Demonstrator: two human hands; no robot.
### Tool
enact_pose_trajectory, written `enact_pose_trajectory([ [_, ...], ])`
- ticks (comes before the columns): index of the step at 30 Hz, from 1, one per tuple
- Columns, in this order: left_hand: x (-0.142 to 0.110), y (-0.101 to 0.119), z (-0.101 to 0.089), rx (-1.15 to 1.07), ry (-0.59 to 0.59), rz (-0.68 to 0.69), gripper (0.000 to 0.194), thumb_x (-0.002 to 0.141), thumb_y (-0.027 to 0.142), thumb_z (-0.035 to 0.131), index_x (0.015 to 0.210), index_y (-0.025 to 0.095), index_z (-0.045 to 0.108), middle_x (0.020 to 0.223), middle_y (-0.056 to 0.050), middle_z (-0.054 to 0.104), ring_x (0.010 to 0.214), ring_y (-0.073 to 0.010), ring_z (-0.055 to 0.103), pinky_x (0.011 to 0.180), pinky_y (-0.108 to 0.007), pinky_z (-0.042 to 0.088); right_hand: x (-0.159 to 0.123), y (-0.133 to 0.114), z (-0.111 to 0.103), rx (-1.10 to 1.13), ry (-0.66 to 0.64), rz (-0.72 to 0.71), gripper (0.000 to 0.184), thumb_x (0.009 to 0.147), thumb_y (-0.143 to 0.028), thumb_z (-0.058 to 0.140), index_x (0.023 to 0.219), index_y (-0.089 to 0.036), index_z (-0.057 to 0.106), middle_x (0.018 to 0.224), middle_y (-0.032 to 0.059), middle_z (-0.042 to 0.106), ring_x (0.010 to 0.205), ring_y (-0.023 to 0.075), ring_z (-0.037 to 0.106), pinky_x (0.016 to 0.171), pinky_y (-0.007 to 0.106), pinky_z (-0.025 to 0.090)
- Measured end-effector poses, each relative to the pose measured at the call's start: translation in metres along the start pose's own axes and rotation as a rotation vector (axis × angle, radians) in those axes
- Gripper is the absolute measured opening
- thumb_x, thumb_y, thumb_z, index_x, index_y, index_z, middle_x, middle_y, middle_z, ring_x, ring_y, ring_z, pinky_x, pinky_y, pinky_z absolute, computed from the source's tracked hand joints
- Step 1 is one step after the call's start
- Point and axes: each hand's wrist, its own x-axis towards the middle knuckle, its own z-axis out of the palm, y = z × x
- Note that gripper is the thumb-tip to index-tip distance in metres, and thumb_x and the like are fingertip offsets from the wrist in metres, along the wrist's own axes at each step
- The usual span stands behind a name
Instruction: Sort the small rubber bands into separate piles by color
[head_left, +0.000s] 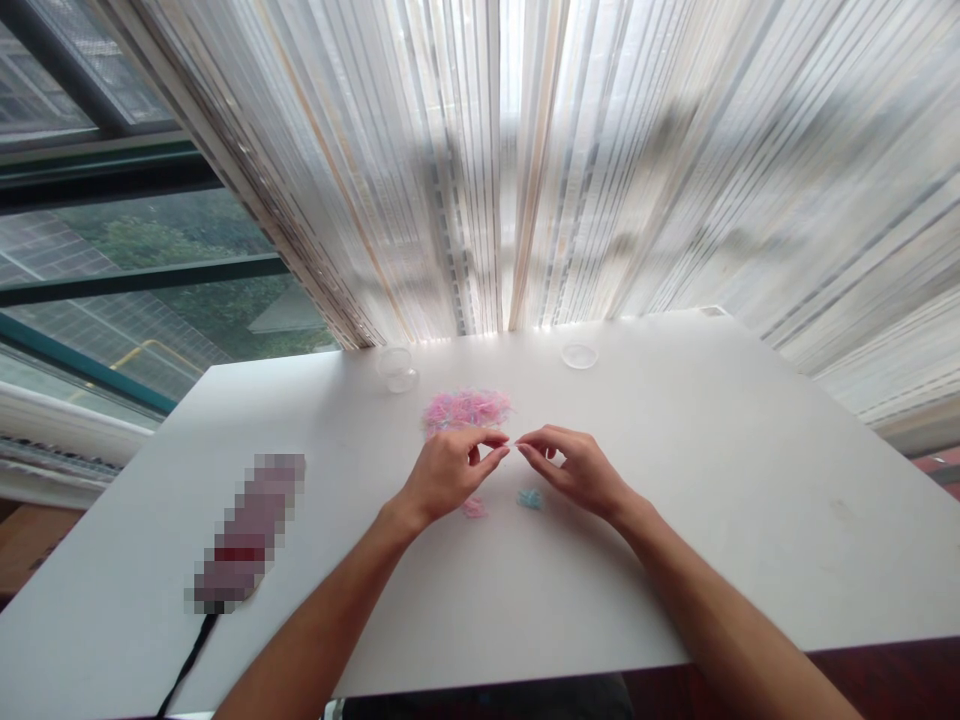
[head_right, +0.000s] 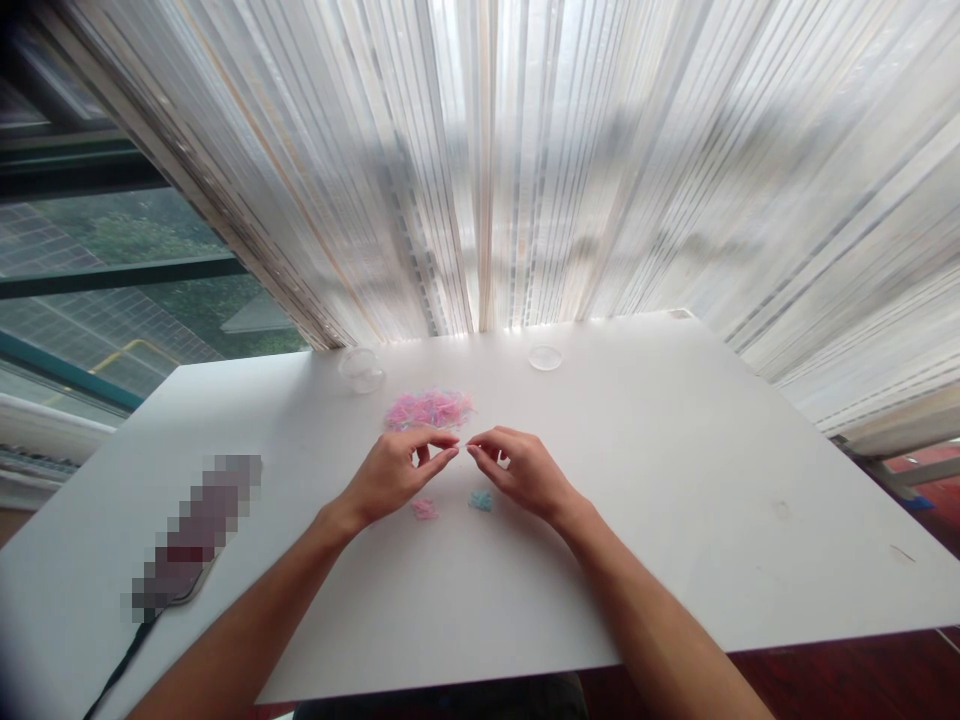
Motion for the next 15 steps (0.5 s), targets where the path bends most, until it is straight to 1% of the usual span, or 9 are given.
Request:
enact_pose_trajectory([
  [5, 0.0007, 0.0010, -0.0006, -0.002, 0.014, -0.015, 0.019, 0.092, 0.033, 0.060, 0.095, 0.022, 0.075, 0.086, 0.000, 0.078, 0.058, -0.0120, 0.059, 0.063, -0.024, 0.048, 0.0006, -0.0006, 0.0005, 0.008, 0.007, -0.009, 0.018, 0.095, -0.028, 0.056, 0.095, -0.020, 0.072, 0.076, 0.0032, 0.069, 0.063, 0.0132, 0.060, 0.062, 0.025, 0.052],
  [12, 0.0010, 0.0033, -0.0022, -0.017, 0.016, -0.050, 0.017, 0.089, 0.033, 0.063, 0.093, 0.022, 0.075, 0.083, 0.002, 0.077, 0.057, -0.0114, 0.059, 0.061, -0.023, 0.047, -0.0001, 0.0011, 0.0020, 0.013, 0.023, -0.012, 0.015, 0.093, -0.027, 0.059, 0.095, -0.020, 0.072, 0.075, 0.0023, 0.068, 0.063, 0.0127, 0.060, 0.062, 0.024, 0.051],
  [15, 0.0008, 0.0034, -0.0024, -0.019, 0.010, -0.053, 0.017, 0.089, 0.033, 0.062, 0.093, 0.023, 0.075, 0.084, 0.001, 0.077, 0.058, -0.0113, 0.059, 0.061, -0.023, 0.048, 0.0000, 0.0006, 0.0018, 0.008, 0.026, -0.018, 0.015, 0.093, -0.026, 0.059, 0.095, -0.020, 0.072, 0.074, 0.0025, 0.068, 0.063, 0.0127, 0.060, 0.062, 0.024, 0.051],
])
